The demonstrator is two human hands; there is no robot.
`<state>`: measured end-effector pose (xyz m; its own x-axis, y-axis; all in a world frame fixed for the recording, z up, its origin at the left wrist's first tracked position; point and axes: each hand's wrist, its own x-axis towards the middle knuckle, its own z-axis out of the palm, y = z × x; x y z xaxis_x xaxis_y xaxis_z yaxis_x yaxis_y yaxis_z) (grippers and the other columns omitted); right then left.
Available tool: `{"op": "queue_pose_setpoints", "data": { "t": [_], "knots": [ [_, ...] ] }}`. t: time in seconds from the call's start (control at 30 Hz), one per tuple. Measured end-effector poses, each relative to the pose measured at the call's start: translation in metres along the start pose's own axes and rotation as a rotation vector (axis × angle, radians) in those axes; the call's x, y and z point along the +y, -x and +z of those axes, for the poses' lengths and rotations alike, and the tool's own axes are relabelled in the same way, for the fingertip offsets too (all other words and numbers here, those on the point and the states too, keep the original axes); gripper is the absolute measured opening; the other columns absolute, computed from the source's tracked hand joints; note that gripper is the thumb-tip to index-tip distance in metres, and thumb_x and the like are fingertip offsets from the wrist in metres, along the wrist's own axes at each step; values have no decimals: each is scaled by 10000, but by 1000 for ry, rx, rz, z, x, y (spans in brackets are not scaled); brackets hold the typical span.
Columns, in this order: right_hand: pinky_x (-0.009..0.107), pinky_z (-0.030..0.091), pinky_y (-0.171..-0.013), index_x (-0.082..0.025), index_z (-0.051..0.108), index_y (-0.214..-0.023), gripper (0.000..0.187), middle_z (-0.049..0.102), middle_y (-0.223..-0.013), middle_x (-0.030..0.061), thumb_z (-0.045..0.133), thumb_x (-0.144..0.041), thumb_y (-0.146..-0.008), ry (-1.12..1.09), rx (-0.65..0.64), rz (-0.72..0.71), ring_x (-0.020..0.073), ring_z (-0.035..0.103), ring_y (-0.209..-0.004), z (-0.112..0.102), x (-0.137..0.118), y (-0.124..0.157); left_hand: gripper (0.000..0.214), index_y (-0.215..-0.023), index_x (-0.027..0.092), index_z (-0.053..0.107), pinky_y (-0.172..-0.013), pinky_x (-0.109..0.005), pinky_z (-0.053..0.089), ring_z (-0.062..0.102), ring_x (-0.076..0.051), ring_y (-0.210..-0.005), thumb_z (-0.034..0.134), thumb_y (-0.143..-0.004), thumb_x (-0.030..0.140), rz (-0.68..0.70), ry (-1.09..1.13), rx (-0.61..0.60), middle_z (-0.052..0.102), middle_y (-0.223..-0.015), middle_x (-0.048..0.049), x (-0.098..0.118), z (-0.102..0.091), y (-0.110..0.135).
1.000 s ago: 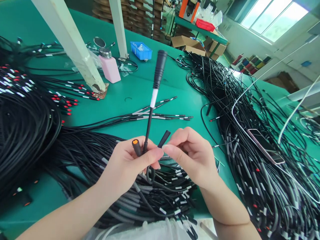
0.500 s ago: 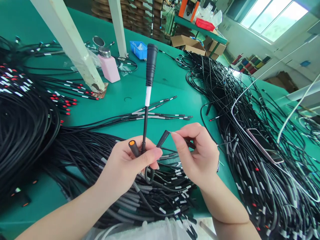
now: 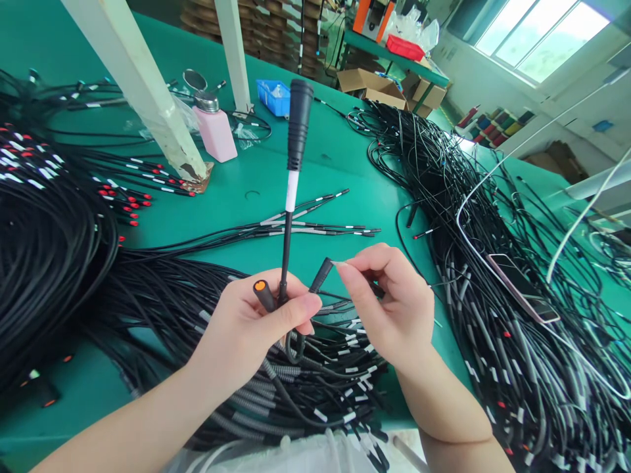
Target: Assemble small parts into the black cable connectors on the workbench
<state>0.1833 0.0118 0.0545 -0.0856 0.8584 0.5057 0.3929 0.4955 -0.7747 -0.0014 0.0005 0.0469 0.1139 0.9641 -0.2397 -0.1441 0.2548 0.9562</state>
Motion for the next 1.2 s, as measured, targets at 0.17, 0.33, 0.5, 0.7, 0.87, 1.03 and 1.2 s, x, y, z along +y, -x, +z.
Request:
{"op": "queue_pose_setpoints", "data": {
  "t": [0.17,0.33,0.5,0.7,0.87,1.03,1.2],
  "knots": [
    [237,433,-463,-227,635,-864,138,664,-713,-40,728,-212,-966,-171,-95,131,104,563,-565,-5,0,-2,178,-600,270,751,-501,-285,400,566,-159,-480,853,-741,308,7,-8,7,652,-492,30,-1,0,0],
    [264,478,-533,-243,626,-911,166,636,-770,-31,687,-97,-960,17,38,-83,121,568,-638,3,3,1,180,-598,271,757,-485,-266,367,538,-139,-474,861,-740,310,-7,24,7,663,-506,31,-3,-1,0],
    [276,461,-517,-247,596,-904,196,628,-778,-20,671,-75,-961,206,128,-200,126,551,-618,6,6,-1,185,-611,267,753,-502,-272,388,559,-145,-486,866,-753,302,-13,24,-21,665,-497,34,-2,-1,2],
    [273,457,-516,-242,607,-905,191,627,-753,-23,688,-78,-959,250,87,-209,127,550,-613,5,6,-2,216,-604,262,737,-480,-275,352,515,-139,-468,859,-772,323,-17,21,-50,671,-493,30,-2,-2,2],
    [262,452,-517,-235,613,-908,174,620,-751,-34,674,-85,-968,196,65,-190,116,550,-607,2,7,-3,202,-627,256,741,-487,-267,349,519,-127,-473,850,-791,297,4,25,-74,689,-515,38,-6,-5,1],
    [264,470,-542,-237,607,-878,204,633,-761,-29,676,-69,-971,217,125,-159,122,569,-636,1,7,-4,186,-672,264,760,-537,-248,396,568,-122,-528,839,-839,285,29,53,-126,715,-554,50,-12,-10,-2],
    [269,468,-542,-238,623,-893,192,638,-769,-28,688,-73,-967,179,62,-179,124,560,-638,0,8,-4,196,-643,260,758,-528,-236,396,584,-119,-525,862,-809,270,27,66,-126,717,-537,47,-10,-8,-1]
  ]
}}
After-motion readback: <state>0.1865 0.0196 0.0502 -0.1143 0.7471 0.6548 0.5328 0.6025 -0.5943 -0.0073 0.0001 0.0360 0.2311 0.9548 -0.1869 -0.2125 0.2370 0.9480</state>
